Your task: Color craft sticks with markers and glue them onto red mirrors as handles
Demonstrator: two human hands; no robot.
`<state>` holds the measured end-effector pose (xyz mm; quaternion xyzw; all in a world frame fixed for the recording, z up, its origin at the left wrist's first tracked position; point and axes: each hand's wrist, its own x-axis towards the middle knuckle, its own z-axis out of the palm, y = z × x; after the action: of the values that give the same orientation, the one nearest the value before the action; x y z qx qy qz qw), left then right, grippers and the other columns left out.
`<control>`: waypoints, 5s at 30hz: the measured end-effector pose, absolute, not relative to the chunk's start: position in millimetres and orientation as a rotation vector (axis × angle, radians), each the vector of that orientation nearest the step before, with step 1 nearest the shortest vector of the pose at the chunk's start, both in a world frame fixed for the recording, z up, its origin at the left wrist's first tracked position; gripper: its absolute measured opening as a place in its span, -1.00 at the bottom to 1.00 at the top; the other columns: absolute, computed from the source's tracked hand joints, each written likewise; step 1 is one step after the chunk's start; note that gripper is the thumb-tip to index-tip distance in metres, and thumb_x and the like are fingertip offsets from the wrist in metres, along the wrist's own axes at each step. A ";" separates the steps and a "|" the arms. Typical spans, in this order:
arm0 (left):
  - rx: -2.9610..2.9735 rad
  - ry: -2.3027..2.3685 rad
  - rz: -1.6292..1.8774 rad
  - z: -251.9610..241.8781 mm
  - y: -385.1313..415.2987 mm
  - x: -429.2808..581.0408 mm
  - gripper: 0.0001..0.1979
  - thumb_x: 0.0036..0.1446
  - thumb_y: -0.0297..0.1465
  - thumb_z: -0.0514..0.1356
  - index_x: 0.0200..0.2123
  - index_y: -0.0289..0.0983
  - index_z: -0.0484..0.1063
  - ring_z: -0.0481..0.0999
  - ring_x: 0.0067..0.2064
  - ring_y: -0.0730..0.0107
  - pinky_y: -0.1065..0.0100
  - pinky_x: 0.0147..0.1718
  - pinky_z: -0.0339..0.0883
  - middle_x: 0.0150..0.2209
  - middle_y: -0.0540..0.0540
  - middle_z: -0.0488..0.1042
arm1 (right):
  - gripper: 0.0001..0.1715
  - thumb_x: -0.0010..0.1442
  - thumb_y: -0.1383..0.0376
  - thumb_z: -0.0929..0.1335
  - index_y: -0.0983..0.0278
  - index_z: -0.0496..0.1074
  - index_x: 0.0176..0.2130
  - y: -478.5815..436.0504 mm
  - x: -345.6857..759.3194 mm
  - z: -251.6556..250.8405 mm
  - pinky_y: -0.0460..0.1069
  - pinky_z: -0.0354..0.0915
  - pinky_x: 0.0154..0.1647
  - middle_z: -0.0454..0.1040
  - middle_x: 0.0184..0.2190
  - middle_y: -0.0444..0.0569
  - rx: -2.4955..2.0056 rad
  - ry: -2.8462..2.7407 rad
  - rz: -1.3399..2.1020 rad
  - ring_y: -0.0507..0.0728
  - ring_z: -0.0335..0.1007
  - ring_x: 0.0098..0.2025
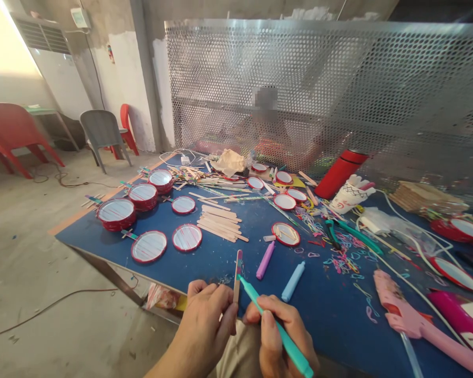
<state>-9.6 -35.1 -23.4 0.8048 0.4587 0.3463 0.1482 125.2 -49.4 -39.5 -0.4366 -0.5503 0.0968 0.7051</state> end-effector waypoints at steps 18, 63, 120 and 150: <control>2.265 1.313 0.935 -21.5 -35.6 -10.0 -0.72 0.35 -0.52 -0.03 -0.44 -0.19 0.21 0.50 -0.45 0.39 0.26 -0.25 0.17 -0.55 0.10 0.50 | -0.84 0.36 0.34 0.32 0.27 0.52 -0.21 -45.2 123.7 -44.4 -0.05 0.44 -0.36 0.49 -0.57 -0.22 -1.009 -1.130 0.143 0.00 0.43 -0.59; 2.245 1.296 0.952 -20.2 -36.0 -9.4 -0.74 0.35 -0.54 -0.03 -0.42 -0.18 0.19 0.49 -0.46 0.40 0.25 -0.23 0.18 -0.54 0.11 0.50 | -0.85 0.36 0.32 0.35 0.26 0.54 -0.23 -47.8 122.9 -39.8 -0.02 0.46 -0.29 0.51 -0.55 -0.19 -1.055 -1.178 0.097 0.03 0.46 -0.55; 2.229 1.298 0.873 -23.1 -32.9 -12.0 -0.71 0.39 -0.52 -0.04 -0.42 -0.20 0.23 0.49 -0.46 0.43 0.29 -0.20 0.14 -0.52 0.12 0.53 | -0.84 0.37 0.33 0.30 0.23 0.48 -0.23 -55.5 112.3 -33.9 0.04 0.38 -0.18 0.45 -0.55 -0.23 -0.999 -1.162 0.272 0.04 0.39 -0.52; 2.199 1.269 0.762 -23.7 -25.9 -17.5 -0.72 0.42 -0.40 -0.04 -0.38 -0.17 0.29 0.57 -0.39 0.35 0.26 -0.20 0.15 -0.49 0.10 0.58 | -0.88 0.41 0.34 0.32 0.28 0.47 -0.09 -36.0 159.9 -33.4 -0.03 0.38 -0.29 0.57 -0.38 -0.05 -1.223 -1.327 -0.352 0.08 0.50 -0.39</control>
<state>-17.5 -25.9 -23.7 0.8047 0.4643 0.2789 0.2429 159.9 -36.0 -33.4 -0.5291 -0.5740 -0.1523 0.6062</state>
